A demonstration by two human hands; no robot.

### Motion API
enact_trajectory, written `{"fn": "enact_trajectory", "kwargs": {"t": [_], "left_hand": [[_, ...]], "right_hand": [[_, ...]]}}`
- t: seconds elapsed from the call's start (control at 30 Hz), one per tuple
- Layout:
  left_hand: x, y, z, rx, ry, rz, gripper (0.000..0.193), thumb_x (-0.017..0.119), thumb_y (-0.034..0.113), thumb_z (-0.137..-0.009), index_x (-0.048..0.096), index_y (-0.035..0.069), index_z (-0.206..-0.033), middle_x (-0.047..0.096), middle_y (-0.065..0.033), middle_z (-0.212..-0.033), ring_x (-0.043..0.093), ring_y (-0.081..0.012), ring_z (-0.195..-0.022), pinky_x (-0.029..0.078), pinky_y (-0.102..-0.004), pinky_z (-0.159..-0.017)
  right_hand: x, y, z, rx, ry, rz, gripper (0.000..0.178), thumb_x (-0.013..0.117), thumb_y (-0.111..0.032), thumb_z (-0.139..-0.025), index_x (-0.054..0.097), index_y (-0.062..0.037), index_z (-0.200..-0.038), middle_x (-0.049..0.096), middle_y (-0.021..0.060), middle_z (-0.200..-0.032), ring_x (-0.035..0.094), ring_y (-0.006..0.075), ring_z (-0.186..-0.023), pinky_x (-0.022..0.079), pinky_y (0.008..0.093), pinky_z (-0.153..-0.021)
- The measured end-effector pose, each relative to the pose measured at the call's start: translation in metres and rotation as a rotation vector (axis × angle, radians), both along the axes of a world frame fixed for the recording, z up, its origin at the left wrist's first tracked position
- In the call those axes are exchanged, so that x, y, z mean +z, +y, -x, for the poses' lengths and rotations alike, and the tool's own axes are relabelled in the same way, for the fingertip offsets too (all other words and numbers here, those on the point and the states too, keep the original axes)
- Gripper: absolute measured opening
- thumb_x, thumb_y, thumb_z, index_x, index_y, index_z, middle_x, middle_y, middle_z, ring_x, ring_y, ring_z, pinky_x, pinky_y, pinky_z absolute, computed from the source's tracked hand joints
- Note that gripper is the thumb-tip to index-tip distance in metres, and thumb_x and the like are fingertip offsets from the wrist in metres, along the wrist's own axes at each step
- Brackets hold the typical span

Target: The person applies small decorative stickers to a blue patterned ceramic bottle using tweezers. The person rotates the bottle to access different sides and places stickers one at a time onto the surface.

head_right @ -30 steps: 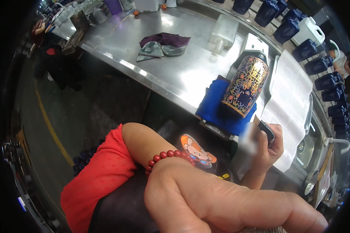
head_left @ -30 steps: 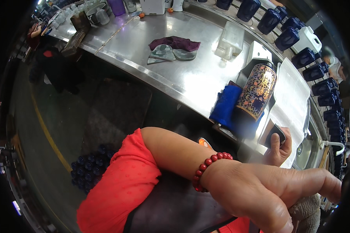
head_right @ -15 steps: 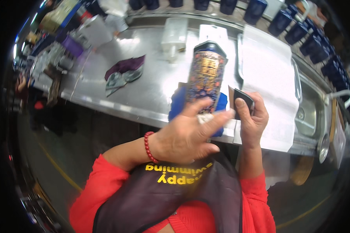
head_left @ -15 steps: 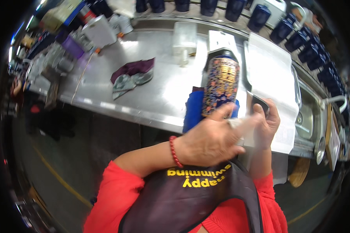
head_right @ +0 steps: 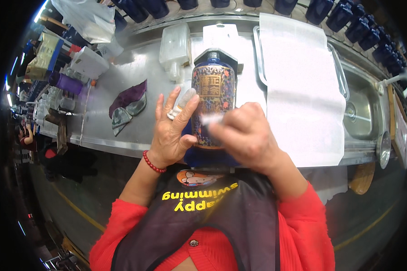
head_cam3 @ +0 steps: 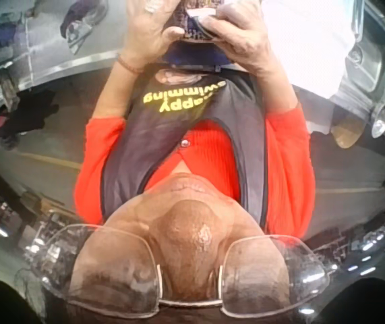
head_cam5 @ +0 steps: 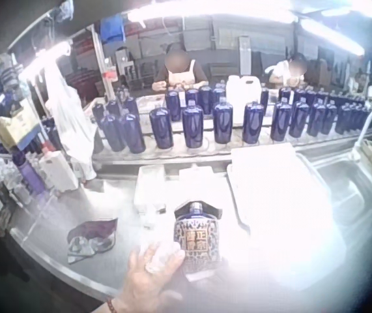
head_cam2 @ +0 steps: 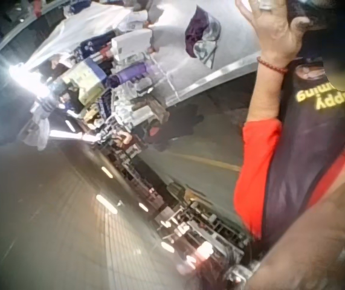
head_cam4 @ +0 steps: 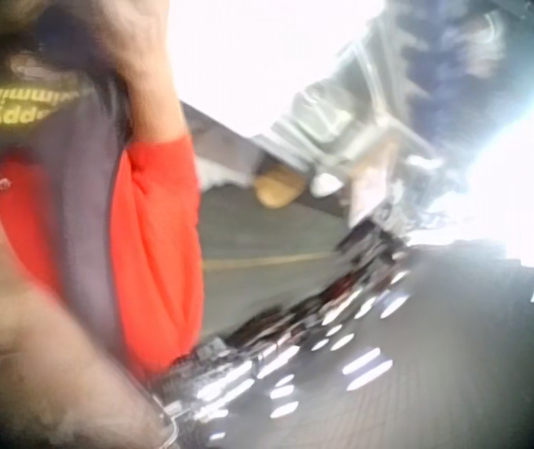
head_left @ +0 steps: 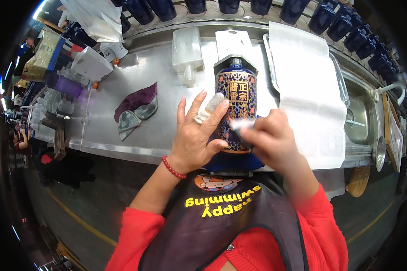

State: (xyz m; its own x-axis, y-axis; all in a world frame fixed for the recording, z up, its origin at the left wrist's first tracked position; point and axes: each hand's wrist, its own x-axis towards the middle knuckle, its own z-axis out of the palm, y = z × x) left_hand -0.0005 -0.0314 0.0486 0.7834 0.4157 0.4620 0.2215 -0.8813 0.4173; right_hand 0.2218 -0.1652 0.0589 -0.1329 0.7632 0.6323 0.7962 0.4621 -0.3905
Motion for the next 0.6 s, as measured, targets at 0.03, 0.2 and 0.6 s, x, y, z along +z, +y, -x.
{"fn": "enact_trajectory", "kwargs": {"t": [0.03,0.2,0.6], "left_hand": [[-0.003,-0.001,0.001,-0.008,-0.018,0.038,0.076,0.039,0.068,-0.1,0.051,0.012,-0.151,0.06,-0.0113,-0.145,0.036,-0.0408,-0.147,0.009,-0.0632,-0.12],[-0.018,-0.004,0.0,-0.027,-0.1,0.195,0.077,0.038,0.067,-0.102,0.046,0.011,-0.155,0.057,-0.0163,-0.147,0.035,-0.0433,-0.147,0.011,-0.0606,-0.12],[-0.042,-0.015,0.018,-0.036,0.03,0.223,0.112,0.06,0.073,-0.086,0.024,-0.003,-0.16,0.04,-0.0261,-0.155,0.027,-0.0455,-0.149,0.007,-0.061,-0.121]], "right_hand": [[0.013,0.006,-0.001,0.175,-0.062,0.04,0.033,0.077,-0.004,-0.067,0.073,-0.0103,-0.1,0.056,0.0031,-0.084,0.056,0.0239,-0.073,0.041,0.0377,-0.072],[0.044,0.048,-0.011,-0.091,0.514,0.272,0.02,0.078,-0.012,-0.083,0.072,-0.006,-0.101,0.06,0.0085,-0.082,0.06,0.0216,-0.069,0.047,0.0354,-0.063],[0.054,0.061,-0.004,-0.074,-0.272,-0.183,0.032,0.074,-0.01,-0.073,0.069,-0.0136,-0.105,0.054,0.0014,-0.08,0.057,0.0218,-0.073,0.044,0.0374,-0.075]]}}
